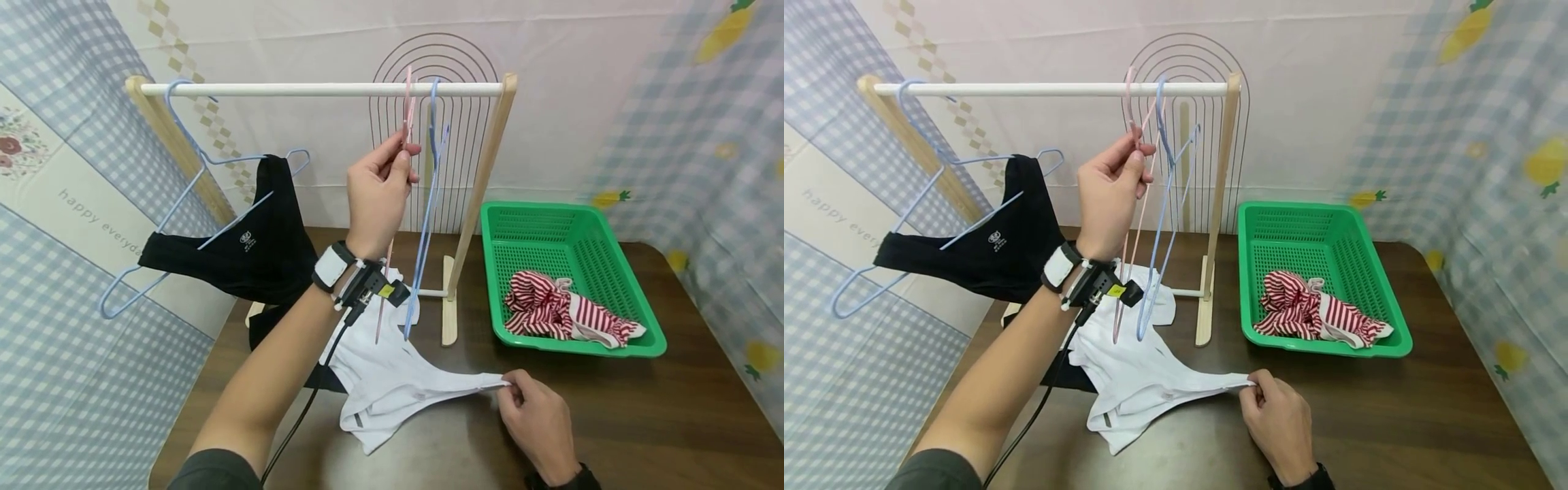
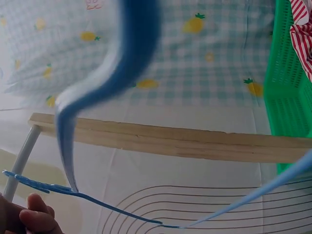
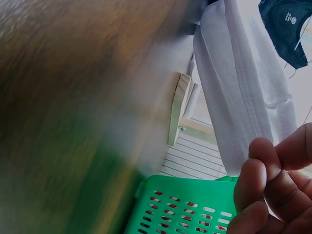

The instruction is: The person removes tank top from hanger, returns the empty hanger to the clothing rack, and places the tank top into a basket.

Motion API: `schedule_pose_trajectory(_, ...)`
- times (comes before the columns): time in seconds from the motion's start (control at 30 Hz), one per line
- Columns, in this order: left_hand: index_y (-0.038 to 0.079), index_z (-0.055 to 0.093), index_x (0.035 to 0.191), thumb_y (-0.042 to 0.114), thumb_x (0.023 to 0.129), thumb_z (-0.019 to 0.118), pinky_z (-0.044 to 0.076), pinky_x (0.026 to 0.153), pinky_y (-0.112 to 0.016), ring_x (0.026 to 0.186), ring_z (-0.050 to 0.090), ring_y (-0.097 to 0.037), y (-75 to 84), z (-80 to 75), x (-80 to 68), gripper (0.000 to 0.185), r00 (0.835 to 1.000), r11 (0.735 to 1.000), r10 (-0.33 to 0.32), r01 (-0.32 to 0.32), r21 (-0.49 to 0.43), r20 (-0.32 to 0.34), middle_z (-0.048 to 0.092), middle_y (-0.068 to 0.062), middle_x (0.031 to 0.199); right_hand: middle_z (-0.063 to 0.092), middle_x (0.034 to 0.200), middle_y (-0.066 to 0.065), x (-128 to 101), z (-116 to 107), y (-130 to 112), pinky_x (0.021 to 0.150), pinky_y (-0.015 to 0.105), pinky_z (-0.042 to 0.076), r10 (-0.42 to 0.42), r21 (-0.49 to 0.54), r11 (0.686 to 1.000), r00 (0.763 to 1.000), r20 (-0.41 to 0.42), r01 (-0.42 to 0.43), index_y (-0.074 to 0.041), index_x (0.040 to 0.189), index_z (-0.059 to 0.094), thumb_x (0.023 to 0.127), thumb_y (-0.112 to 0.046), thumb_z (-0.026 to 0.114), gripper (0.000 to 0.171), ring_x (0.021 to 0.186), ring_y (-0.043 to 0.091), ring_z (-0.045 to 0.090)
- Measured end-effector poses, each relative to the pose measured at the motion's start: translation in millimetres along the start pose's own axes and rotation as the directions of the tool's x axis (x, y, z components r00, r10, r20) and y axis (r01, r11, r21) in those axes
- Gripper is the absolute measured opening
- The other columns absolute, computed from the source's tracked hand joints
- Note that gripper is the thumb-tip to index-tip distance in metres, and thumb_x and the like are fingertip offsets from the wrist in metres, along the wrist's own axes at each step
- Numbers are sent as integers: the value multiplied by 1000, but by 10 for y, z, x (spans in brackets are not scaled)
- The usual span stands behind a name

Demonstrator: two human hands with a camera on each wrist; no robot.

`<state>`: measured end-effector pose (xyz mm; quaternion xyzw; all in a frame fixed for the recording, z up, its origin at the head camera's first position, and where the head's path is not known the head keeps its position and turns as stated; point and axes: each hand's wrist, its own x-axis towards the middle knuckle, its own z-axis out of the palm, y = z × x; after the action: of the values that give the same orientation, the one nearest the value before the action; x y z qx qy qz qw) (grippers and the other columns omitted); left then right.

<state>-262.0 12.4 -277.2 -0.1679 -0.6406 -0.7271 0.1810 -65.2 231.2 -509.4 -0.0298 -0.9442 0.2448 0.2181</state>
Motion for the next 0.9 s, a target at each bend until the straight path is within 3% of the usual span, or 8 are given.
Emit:
schedule_pose_trajectory(0.23, -2, 59, 143, 3, 107, 51, 54, 75, -22, 81, 62, -10, -72, 103, 11, 37, 999, 997, 9, -13, 77, 43, 72, -20, 120, 51, 64, -7, -2, -4, 3, 54, 21, 31, -1, 3, 1000, 1000, -10, 1, -11, 81, 69, 79, -2, 68, 9, 55, 4, 38)
schedule_pose_trajectory(0.43, -4, 57, 144, 3, 107, 50, 57, 78, -24, 83, 64, -11, -125, 124, -5, 38, 998, 997, 27, -31, 70, 48, 70, -22, 122, 51, 65, -6, -11, -25, 6, 54, 21, 30, 8, -7, 1000, 1000, 6, -8, -11, 81, 69, 80, -2, 67, 8, 56, 5, 38)
schedule_pose_trajectory(0.6, -2, 57, 144, 3, 107, 50, 53, 70, -15, 81, 62, -8, -120, 121, 1, 38, 998, 1000, -29, 29, 5, 47, 70, -19, 121, 52, 65, -6, -14, -34, 1, 54, 21, 30, 19, -3, 1000, 1000, 17, -19, -11, 82, 69, 81, -2, 68, 9, 56, 4, 39)
schedule_pose_trajectory(0.9, -3, 59, 142, -2, 106, 51, 47, 55, -13, 75, 59, -7, -114, 138, 5, 38, 993, 980, -110, 115, -160, 43, 66, -19, 116, 52, 65, -7, -18, -45, -4, 54, 21, 31, 23, 2, 1000, 999, 28, -23, -11, 82, 69, 81, -2, 68, 10, 56, 4, 39)
